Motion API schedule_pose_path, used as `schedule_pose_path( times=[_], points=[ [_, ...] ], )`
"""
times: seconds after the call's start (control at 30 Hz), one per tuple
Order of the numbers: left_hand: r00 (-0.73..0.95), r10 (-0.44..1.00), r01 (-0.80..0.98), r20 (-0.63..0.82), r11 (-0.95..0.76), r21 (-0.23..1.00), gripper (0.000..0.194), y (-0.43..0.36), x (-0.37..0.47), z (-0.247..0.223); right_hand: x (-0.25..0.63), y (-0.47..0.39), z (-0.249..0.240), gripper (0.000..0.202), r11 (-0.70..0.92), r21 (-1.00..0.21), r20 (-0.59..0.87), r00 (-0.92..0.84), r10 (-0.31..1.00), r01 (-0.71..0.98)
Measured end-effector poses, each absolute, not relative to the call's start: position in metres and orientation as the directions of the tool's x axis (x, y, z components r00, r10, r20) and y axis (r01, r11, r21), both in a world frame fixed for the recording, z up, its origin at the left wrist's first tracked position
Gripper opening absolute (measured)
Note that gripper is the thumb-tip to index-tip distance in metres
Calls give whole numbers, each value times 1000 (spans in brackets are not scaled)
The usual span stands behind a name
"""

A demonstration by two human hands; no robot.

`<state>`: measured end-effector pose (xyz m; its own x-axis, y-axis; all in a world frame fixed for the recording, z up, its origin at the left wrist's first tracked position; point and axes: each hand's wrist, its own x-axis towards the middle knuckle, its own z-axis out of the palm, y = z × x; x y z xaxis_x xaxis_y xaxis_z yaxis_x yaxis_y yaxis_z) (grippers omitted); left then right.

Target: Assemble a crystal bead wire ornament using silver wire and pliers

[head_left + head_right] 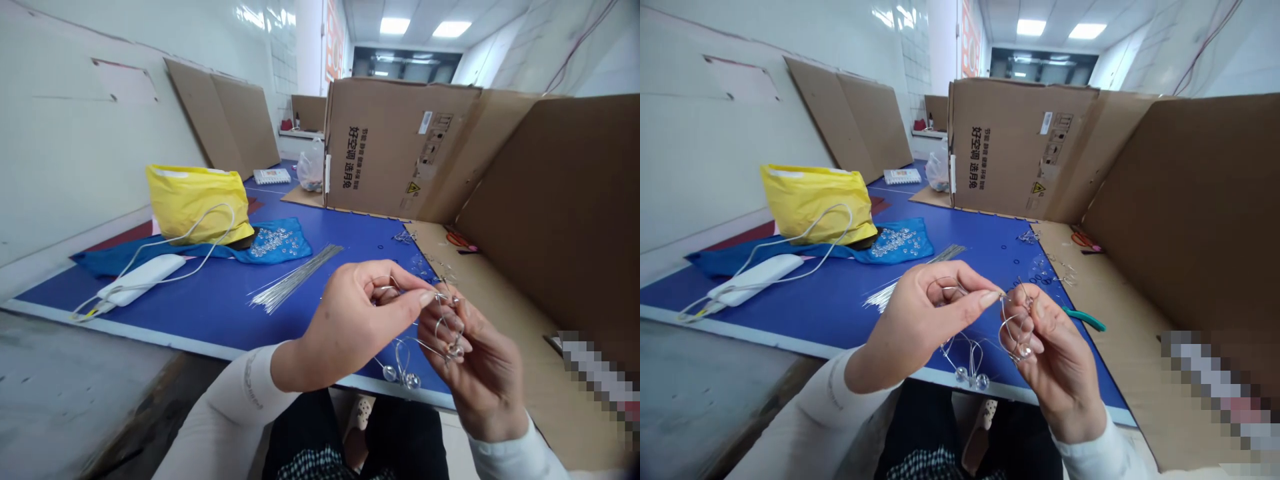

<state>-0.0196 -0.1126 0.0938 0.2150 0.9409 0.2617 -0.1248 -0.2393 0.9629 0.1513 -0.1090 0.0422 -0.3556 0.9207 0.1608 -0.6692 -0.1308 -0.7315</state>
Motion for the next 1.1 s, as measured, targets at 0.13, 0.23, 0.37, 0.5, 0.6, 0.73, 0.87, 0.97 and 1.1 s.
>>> schedule_pose_path(
  times=[0.13, 0.23, 0.37, 0.5, 0.6, 0.73, 0.87, 0.97, 1.1],
  points=[
    [144, 902, 28, 408, -416, 909, 10, -111, -18, 97, 154, -102, 44, 12, -16, -788, 223, -309, 925, -616],
    [90, 818, 138, 568, -575, 807, 9, -108, -15, 95, 156, -94, 46, 16, 110, -817, 293, -242, 925, -566],
    [73, 568, 316, 820, -793, 521, 10, -101, -11, 91, 157, -86, 51, 15, 268, -818, 387, -142, 911, -509],
    [89, 365, 464, 927, -839, 285, 7, -90, -11, 88, 158, -76, 57, 17, 408, -822, 464, -52, 884, -396],
    [63, 350, 499, 935, -822, 274, 9, -80, -12, 87, 160, -66, 60, 12, 474, -825, 512, -53, 857, -308],
    [30, 466, 463, 884, -791, 401, 11, -70, -12, 84, 164, -56, 61, 8, 512, -835, 534, -72, 843, -202],
    [18, 658, 352, 753, -709, 611, 16, -67, -11, 84, 166, -51, 57, 9, 539, -834, 550, -95, 830, -121],
    [45, 785, 271, 618, -605, 749, 20, -64, -13, 85, 168, -48, 53, 11, 544, -834, 551, -96, 829, -87],
    [122, 883, 174, 453, -468, 866, 23, -54, -17, 83, 169, -43, 49, 15, 510, -855, 519, -106, 848, -95]
  ],
)
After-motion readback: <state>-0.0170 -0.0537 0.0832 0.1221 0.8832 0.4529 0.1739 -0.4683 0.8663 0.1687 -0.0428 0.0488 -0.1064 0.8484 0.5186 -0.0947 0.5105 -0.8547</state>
